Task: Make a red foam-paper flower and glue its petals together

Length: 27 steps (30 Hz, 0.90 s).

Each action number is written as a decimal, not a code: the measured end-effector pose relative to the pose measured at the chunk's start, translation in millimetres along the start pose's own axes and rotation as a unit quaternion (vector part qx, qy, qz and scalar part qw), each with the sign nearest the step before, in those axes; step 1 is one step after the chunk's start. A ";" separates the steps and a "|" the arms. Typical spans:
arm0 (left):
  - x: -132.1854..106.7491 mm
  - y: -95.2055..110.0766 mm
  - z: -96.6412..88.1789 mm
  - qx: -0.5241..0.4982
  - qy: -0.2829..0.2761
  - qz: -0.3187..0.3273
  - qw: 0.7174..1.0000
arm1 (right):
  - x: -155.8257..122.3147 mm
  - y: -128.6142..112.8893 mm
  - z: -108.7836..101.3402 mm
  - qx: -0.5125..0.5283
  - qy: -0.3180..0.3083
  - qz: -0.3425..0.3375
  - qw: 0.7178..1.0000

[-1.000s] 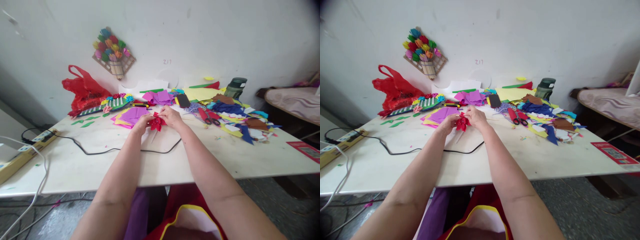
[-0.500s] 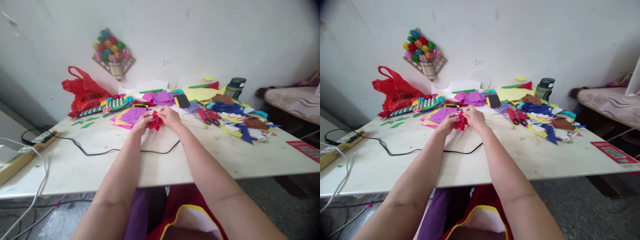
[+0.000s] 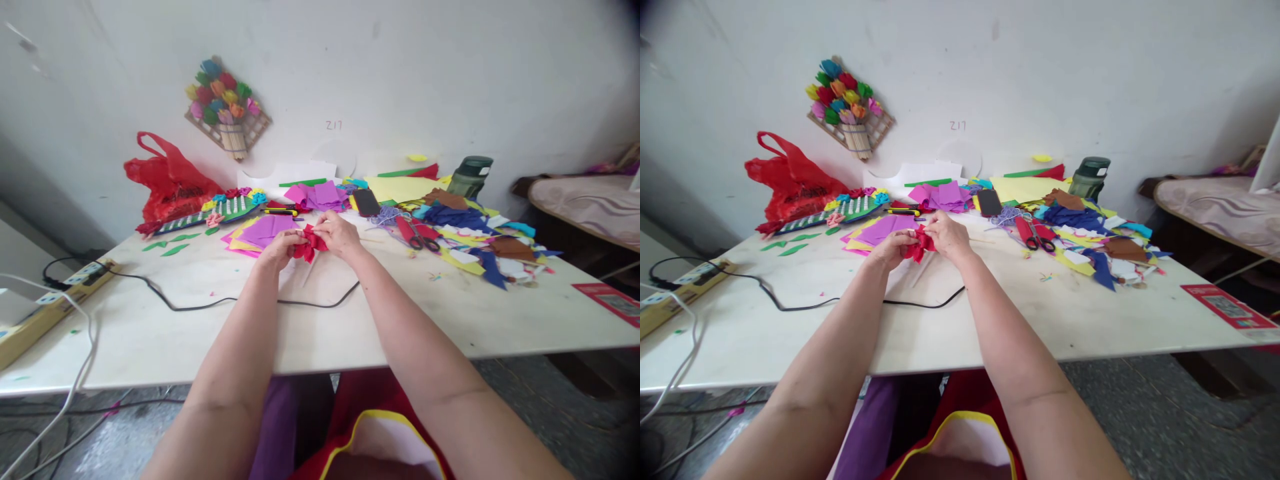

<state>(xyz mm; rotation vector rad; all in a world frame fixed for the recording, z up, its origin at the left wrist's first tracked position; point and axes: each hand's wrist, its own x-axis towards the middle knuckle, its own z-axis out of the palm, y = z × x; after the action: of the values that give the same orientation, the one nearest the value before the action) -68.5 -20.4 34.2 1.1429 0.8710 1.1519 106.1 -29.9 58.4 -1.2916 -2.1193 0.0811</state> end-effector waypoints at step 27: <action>-4.4 2.2 -2.0 -0.073 -0.001 -0.031 0.997 | 8.0 10.3 8.6 0.168 0.039 -0.023 0.985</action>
<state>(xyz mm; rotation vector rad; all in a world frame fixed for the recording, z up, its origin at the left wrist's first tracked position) -71.9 -24.3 35.7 0.9919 0.8017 1.1430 106.9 -15.8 51.7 -1.0295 -1.9641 0.3483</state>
